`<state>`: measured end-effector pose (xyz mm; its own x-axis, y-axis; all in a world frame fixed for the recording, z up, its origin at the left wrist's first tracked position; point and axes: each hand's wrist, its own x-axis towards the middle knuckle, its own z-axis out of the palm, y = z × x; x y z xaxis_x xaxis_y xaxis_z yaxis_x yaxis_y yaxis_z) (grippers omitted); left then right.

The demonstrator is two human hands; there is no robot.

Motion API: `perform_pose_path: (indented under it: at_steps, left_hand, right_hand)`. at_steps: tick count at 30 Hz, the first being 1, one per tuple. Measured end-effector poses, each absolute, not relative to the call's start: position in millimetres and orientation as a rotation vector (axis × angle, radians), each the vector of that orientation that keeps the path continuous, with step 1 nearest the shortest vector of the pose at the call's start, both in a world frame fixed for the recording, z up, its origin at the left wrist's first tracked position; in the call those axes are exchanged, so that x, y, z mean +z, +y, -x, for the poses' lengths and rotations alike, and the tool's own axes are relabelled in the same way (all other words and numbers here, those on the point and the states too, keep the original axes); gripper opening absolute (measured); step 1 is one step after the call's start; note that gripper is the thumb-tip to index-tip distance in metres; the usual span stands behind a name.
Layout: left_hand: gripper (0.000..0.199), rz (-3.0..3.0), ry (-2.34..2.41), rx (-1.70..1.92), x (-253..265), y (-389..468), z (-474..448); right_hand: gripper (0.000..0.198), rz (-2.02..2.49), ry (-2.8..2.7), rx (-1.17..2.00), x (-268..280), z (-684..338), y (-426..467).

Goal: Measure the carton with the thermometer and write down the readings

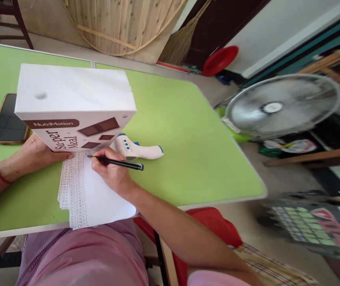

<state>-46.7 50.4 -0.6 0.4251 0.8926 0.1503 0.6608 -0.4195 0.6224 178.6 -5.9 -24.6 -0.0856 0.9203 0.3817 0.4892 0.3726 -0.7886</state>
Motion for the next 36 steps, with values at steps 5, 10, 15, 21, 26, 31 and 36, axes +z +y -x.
perform_pose_path:
  at_steps: [5, 10, 15, 21, 26, 31, 36]
  left_hand:
    - [0.062, -2.181, 1.290, 0.685, 0.3, 50.7, 46.4]
    - [0.060, -2.179, 1.285, 0.699, -0.3, 51.0, 47.1]
    - [0.056, -2.270, 1.261, 0.752, -6.3, 51.5, 48.6]
    - [0.052, -2.293, 1.286, 0.731, -6.6, 52.2, 48.4]
    - [0.052, -2.288, 1.297, 0.723, -5.1, 52.5, 47.5]
    - [0.049, -2.283, 1.310, 0.694, -4.5, 52.5, 46.6]
    - [0.051, -2.297, 1.301, 0.710, -6.1, 52.6, 47.2]
  right_hand:
    - [0.007, 1.228, -1.751, 0.569, -24.0, -178.5, -5.4]
    - [0.008, 1.202, -1.783, 0.598, -23.2, -179.1, -5.6]
    - [0.008, 1.179, -1.741, 0.580, -24.9, -178.6, -4.9]
    - [0.008, 1.185, -1.731, 0.567, -25.3, -178.7, -4.3]
    - [0.009, 1.171, -1.742, 0.538, -25.2, -179.2, -4.2]
    - [0.010, 1.179, -1.731, 0.506, -26.5, -179.8, -3.5]
    - [0.010, 1.153, -1.767, 0.489, -26.4, -179.6, -3.4]
